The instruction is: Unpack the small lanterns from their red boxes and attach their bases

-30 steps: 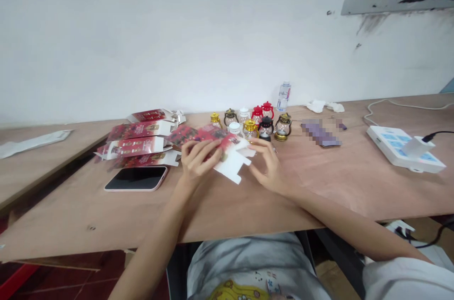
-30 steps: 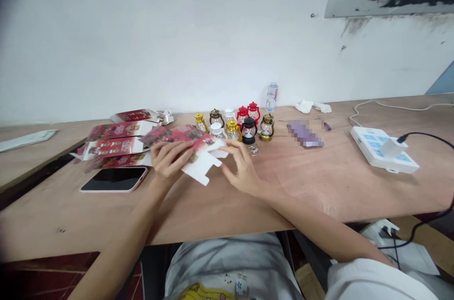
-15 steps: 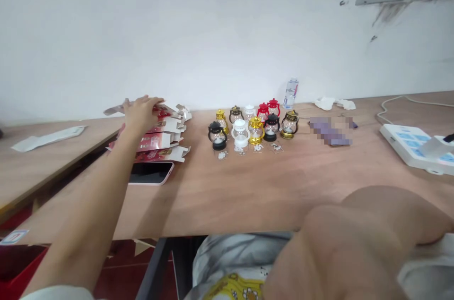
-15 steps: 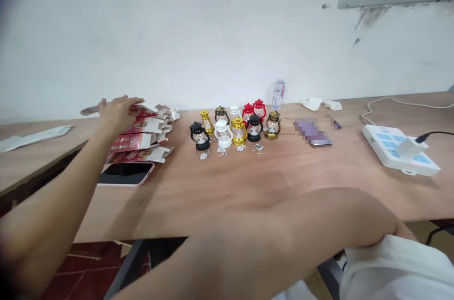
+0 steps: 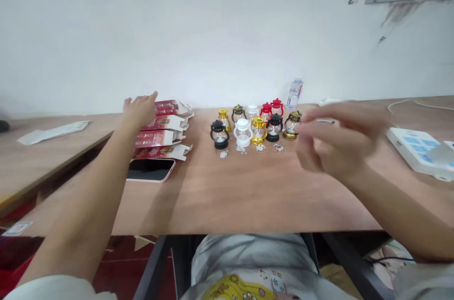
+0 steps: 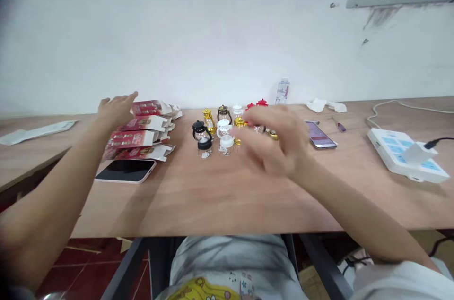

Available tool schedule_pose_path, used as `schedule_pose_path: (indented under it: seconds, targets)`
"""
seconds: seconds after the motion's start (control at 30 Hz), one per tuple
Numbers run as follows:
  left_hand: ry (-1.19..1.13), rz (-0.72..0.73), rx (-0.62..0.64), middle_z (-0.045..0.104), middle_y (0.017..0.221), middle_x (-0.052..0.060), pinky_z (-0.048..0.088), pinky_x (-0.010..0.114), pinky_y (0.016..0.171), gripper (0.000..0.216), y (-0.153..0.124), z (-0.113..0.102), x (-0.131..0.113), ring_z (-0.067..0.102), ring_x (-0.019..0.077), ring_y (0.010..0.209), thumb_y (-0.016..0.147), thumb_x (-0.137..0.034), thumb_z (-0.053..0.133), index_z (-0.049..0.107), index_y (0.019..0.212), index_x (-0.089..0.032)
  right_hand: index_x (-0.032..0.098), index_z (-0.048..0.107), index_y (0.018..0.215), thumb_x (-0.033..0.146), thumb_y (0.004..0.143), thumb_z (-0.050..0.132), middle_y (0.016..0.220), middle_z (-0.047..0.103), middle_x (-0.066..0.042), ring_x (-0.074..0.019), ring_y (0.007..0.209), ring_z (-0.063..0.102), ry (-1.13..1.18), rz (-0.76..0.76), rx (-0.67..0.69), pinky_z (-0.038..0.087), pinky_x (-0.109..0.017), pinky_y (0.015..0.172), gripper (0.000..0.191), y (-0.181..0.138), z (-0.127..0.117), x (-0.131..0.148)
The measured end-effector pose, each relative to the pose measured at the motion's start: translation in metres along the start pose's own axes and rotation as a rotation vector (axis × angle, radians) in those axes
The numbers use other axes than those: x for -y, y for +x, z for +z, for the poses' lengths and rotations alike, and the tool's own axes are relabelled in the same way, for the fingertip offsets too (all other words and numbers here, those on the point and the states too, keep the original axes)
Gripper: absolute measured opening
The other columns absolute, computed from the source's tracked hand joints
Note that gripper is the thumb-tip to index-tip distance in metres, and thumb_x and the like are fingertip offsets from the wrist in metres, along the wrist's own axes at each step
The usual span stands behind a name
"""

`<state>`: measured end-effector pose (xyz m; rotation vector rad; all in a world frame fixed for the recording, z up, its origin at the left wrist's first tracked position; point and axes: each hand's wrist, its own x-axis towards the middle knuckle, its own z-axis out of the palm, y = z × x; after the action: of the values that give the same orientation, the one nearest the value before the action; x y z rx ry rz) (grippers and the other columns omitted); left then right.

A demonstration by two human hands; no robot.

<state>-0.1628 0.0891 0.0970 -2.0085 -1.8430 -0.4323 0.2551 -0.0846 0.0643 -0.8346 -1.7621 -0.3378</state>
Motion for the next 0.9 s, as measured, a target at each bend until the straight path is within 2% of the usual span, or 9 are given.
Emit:
schedule_pose_path:
  seconds: [0.07,0.1,0.2,0.3,0.4,0.57,0.7,0.8,0.9]
  targets:
    - [0.057,-0.028,-0.007,0.048,0.126,0.020,0.022,0.057,0.097,0.052,-0.011,-0.008,-0.011,0.039,0.0308,0.118,0.085,-0.009,0.039,0.027,0.135,-0.002,0.025,0.061,0.087,0.028,0.085,0.047,0.090,0.061,-0.004,-0.0189,0.085,0.059,-0.164,-0.185,-0.106,0.051,-0.035,0.074,0.014,0.018,0.020,-0.038]
    - [0.068,-0.045,-0.041,0.047,0.126,0.020,0.023,0.056,0.097,0.050,-0.016,-0.011,-0.016,0.039,0.0313,0.118,0.086,-0.009,0.037,0.028,0.134,-0.002,0.021,0.060,0.090,0.025,0.084,0.047,0.093,0.059,-0.007,-0.0215,0.089,0.057,-0.237,-0.155,-0.084,0.050,-0.038,0.078,0.015,0.019,0.028,-0.057]
    - [0.067,-0.057,-0.175,0.049,0.124,0.019,0.028,0.053,0.094,0.043,-0.027,-0.012,-0.033,0.041,0.0328,0.116,0.086,-0.010,0.032,0.037,0.129,-0.003,0.014,0.054,0.107,0.027,0.081,0.049,0.110,0.051,-0.015,-0.0294,0.103,0.052,-0.362,0.094,0.040,0.044,-0.047,0.086,0.030,0.001,0.041,-0.113]
    - [0.065,-0.018,-0.287,0.055,0.115,0.016,0.033,0.045,0.089,0.040,-0.035,-0.006,-0.054,0.046,0.0310,0.108,0.083,-0.011,0.038,0.046,0.122,-0.007,0.015,0.044,0.124,0.040,0.073,0.061,0.128,0.037,-0.019,-0.0373,0.114,0.044,-0.388,0.319,0.170,0.040,-0.055,0.089,0.059,-0.024,0.046,-0.152]
    - [0.035,0.124,-0.414,0.060,0.103,0.014,0.035,0.039,0.082,0.033,-0.047,0.004,-0.085,0.051,0.0278,0.098,0.080,-0.012,0.040,0.055,0.111,-0.010,0.021,0.037,0.132,0.045,0.067,0.068,0.137,0.029,-0.018,-0.0393,0.121,0.038,-0.332,0.386,0.309,0.037,-0.056,0.092,0.076,-0.038,0.049,-0.171]
    - [-0.085,0.520,-0.587,0.064,0.092,0.010,0.036,0.035,0.074,0.024,-0.079,0.022,-0.149,0.054,0.0234,0.086,0.078,-0.011,0.044,0.059,0.097,-0.014,0.018,0.042,0.125,0.030,0.065,0.069,0.129,0.041,-0.017,-0.0331,0.120,0.043,-0.196,0.413,0.365,0.038,-0.049,0.097,0.066,-0.046,0.060,-0.180]
    - [-0.253,0.661,-0.579,0.065,0.092,0.007,0.037,0.033,0.072,0.024,-0.104,0.033,-0.186,0.055,0.0203,0.084,0.076,-0.007,0.045,0.058,0.095,-0.016,0.018,0.046,0.114,0.026,0.069,0.063,0.114,0.050,-0.012,-0.0285,0.110,0.049,-0.115,0.402,0.224,0.041,-0.046,0.094,0.049,-0.058,0.066,-0.183]
    - [-0.373,0.690,-0.529,0.065,0.092,0.007,0.039,0.033,0.074,0.023,-0.117,0.037,-0.199,0.056,0.0201,0.085,0.078,-0.008,0.045,0.057,0.095,-0.016,0.016,0.046,0.108,0.030,0.068,0.066,0.109,0.049,-0.012,-0.0276,0.108,0.048,-0.114,0.455,-0.008,0.042,-0.046,0.094,0.047,-0.061,0.063,-0.179]
    - [-0.577,0.623,-0.411,0.064,0.093,0.008,0.042,0.035,0.077,0.020,-0.125,0.039,-0.209,0.056,0.0205,0.087,0.080,-0.012,0.046,0.057,0.097,-0.017,0.018,0.040,0.113,0.034,0.068,0.068,0.116,0.043,-0.012,-0.0257,0.111,0.046,0.006,0.437,-0.260,0.044,-0.044,0.092,0.056,-0.052,0.059,-0.160]
